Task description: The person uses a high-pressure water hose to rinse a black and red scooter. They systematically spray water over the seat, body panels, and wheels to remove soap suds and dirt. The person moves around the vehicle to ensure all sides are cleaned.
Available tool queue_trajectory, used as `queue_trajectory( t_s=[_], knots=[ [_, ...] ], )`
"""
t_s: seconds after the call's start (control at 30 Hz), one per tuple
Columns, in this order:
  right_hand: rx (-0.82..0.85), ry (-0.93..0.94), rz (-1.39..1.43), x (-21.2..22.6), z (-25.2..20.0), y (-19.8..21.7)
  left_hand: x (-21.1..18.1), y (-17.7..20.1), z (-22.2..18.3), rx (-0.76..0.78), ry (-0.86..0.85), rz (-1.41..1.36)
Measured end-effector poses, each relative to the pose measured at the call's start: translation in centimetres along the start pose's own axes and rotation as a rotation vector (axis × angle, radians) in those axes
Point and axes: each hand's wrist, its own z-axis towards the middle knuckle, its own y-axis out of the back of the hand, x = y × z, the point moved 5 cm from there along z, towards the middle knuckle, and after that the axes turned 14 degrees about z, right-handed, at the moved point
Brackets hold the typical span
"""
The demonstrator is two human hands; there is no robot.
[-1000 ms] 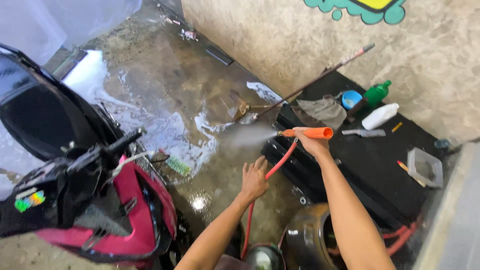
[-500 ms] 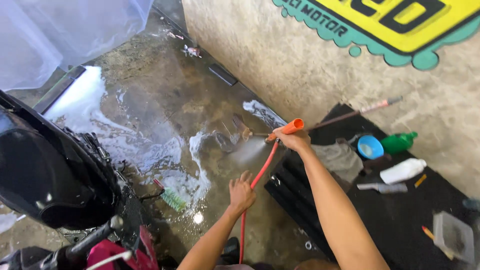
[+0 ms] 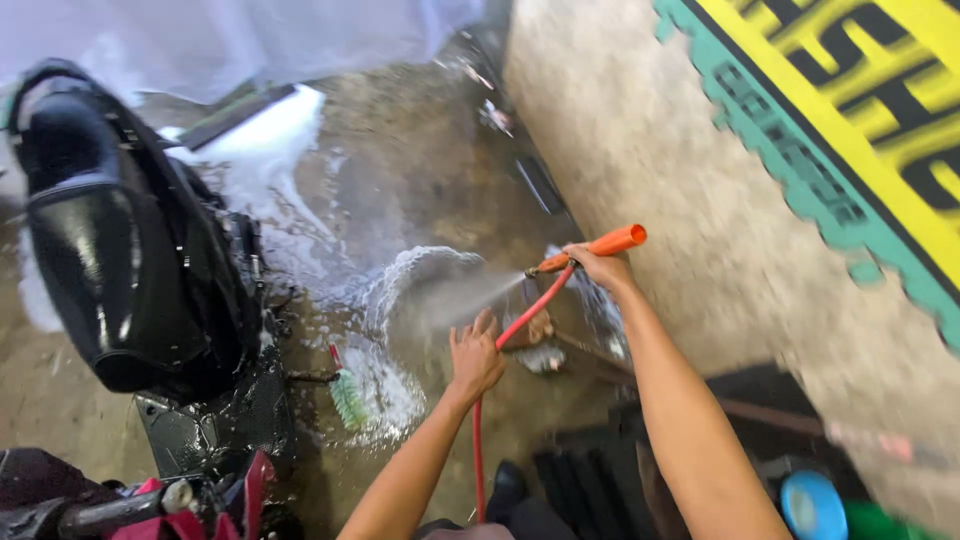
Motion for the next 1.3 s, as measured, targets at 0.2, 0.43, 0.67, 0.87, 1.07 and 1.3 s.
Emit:
queue_trajectory(
  t_s=[0.2, 0.43, 0.67, 0.87, 1.07, 1.3],
  knots=[
    [0.077, 0.079, 0.056, 8.2, 8.7, -4.8, 1.5, 3.1, 7.7, -0.124, 0.176, -0.047],
    [0.32, 0.125, -0.029, 12.6, 20.9, -16.9, 7.2, 5.2, 13.0, -0.174, 0.403, -0.061],
    [0.751, 0.537, 0.174, 28.1, 13.7, -23.6, 15.3, 5.6, 19.2, -0.178, 0.52, -0.041],
    [0.76, 0.868, 0.005, 34.6, 20.0, -29.2, 19.4, 5.7, 26.3, -0.26, 0.567, -0.049],
    [0.834, 0.921, 0.032, 39.4, 21.9, -32.1, 23.0, 6.4, 31.8, -0.25, 0.672, -0.078],
    [0.996, 1.047, -0.028, 43.7, 27.3, -37.9, 24.5, 6.9, 39.8, -0.25, 0.809, -0.135]
  ],
)
